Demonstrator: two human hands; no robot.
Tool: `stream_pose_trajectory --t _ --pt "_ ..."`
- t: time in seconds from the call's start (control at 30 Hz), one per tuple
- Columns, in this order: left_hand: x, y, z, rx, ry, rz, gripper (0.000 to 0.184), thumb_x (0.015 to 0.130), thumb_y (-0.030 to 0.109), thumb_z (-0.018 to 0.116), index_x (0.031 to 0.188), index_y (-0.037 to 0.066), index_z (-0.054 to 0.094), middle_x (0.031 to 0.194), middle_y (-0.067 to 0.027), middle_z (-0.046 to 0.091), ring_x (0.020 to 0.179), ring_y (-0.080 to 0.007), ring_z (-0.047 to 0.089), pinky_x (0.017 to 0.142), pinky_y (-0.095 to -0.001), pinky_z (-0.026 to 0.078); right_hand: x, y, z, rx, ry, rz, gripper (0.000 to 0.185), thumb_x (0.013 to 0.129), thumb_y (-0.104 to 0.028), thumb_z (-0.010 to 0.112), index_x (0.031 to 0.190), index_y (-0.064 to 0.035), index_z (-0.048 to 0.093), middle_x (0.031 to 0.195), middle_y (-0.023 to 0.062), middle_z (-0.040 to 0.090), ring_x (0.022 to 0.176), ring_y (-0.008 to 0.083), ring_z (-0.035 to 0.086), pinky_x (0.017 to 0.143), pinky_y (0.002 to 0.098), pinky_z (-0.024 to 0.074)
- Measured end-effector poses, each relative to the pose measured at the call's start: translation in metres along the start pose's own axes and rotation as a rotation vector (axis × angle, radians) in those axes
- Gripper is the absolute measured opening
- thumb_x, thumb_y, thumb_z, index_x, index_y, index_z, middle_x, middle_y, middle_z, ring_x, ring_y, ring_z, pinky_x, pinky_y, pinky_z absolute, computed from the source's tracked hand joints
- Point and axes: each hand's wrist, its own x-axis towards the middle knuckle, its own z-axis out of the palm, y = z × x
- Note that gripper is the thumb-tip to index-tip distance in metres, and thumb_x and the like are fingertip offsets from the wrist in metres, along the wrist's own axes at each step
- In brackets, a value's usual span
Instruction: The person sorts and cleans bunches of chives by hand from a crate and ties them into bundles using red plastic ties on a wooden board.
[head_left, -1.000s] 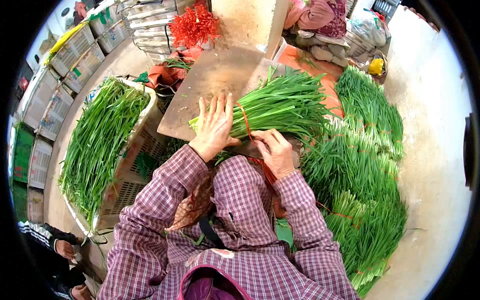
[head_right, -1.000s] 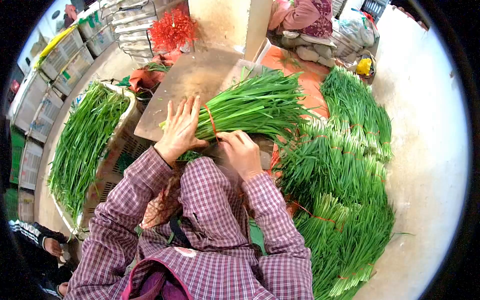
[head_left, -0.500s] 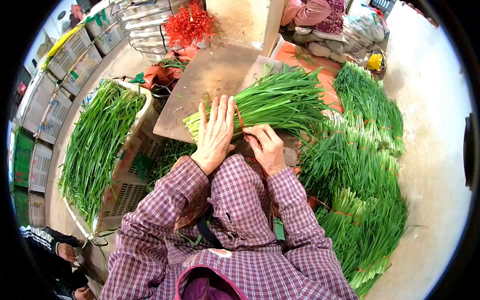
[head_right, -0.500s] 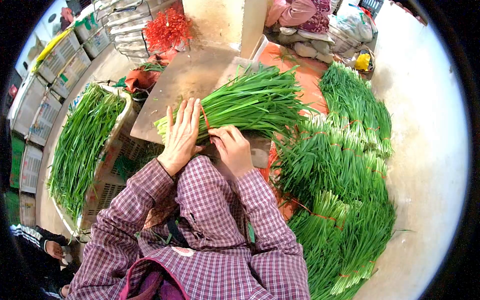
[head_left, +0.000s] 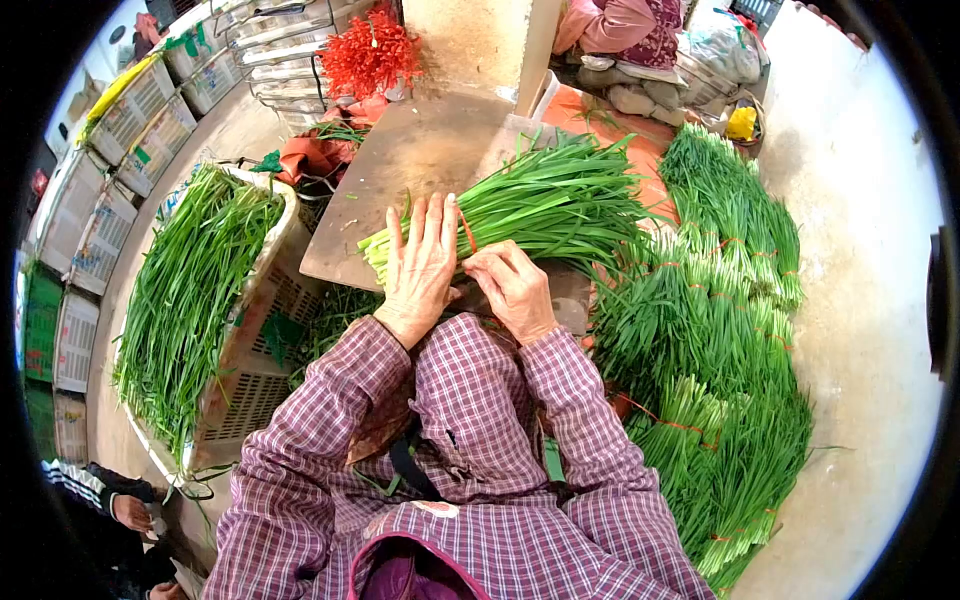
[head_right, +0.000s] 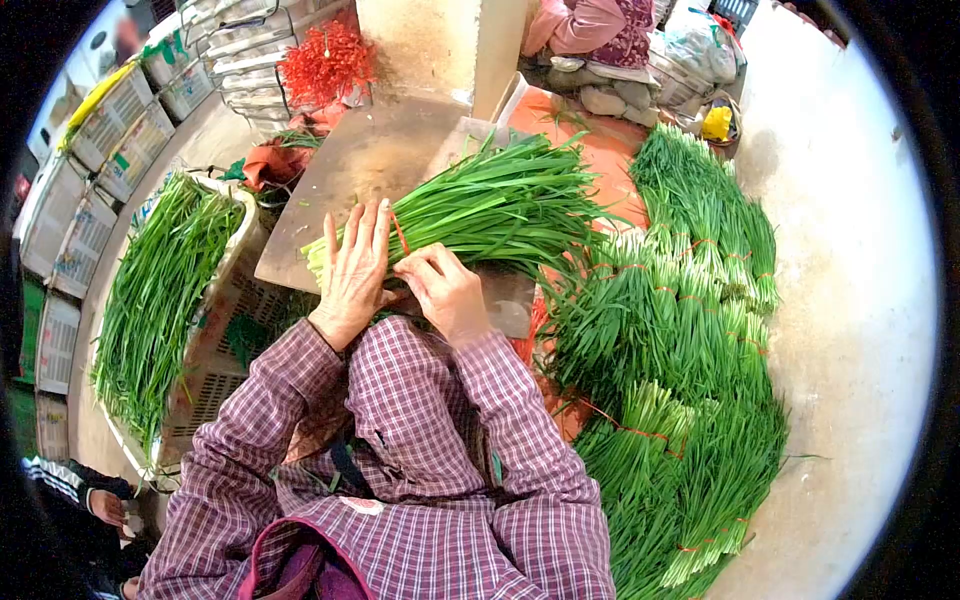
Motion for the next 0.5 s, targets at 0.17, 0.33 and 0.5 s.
stream_pose_trajectory --t 0.17,0.33,0.5 --pt "0.002 -0.001 -0.002 0.000 0.003 0.004 0.118 0.053 0.026 0.088 0.147 -0.002 0.024 0.146 -0.0179 0.037 0.138 -0.0345 0.034 0.114 -0.0572 0.020 0.004 0.002 0.003 0.117 0.050 0.027 0.011 0.084 -0.004 0.067 0.095 -0.0043 0.066 0.088 0.0085 0.065 0.081 0.0230 0.066 0.070 0.0323 0.0547" --pt "0.014 -0.018 -0.001 -0.040 0.084 0.043 0.107 0.053 0.028 0.088 0.141 0.001 0.034 0.129 -0.0168 0.051 0.124 -0.0321 0.048 0.104 -0.0531 0.036 0.029 -0.009 0.005 0.562 0.073 0.433 0.008 0.094 -0.001 0.056 0.098 0.0000 0.063 0.081 0.0062 0.067 0.072 0.0101 0.064 0.061 0.0253 0.0514" --pt "0.053 -0.060 -0.026 -0.298 -0.082 0.100 0.081 0.056 0.042 0.080 0.121 0.003 0.049 0.095 -0.0189 0.063 0.090 -0.0380 0.064 0.080 -0.0456 0.051 0.099 -0.025 -0.011 0.526 0.034 0.320 0.005 0.092 -0.001 0.056 0.090 -0.0007 0.061 0.072 0.0043 0.064 0.061 0.0070 0.057 0.054 0.0225 0.0462"
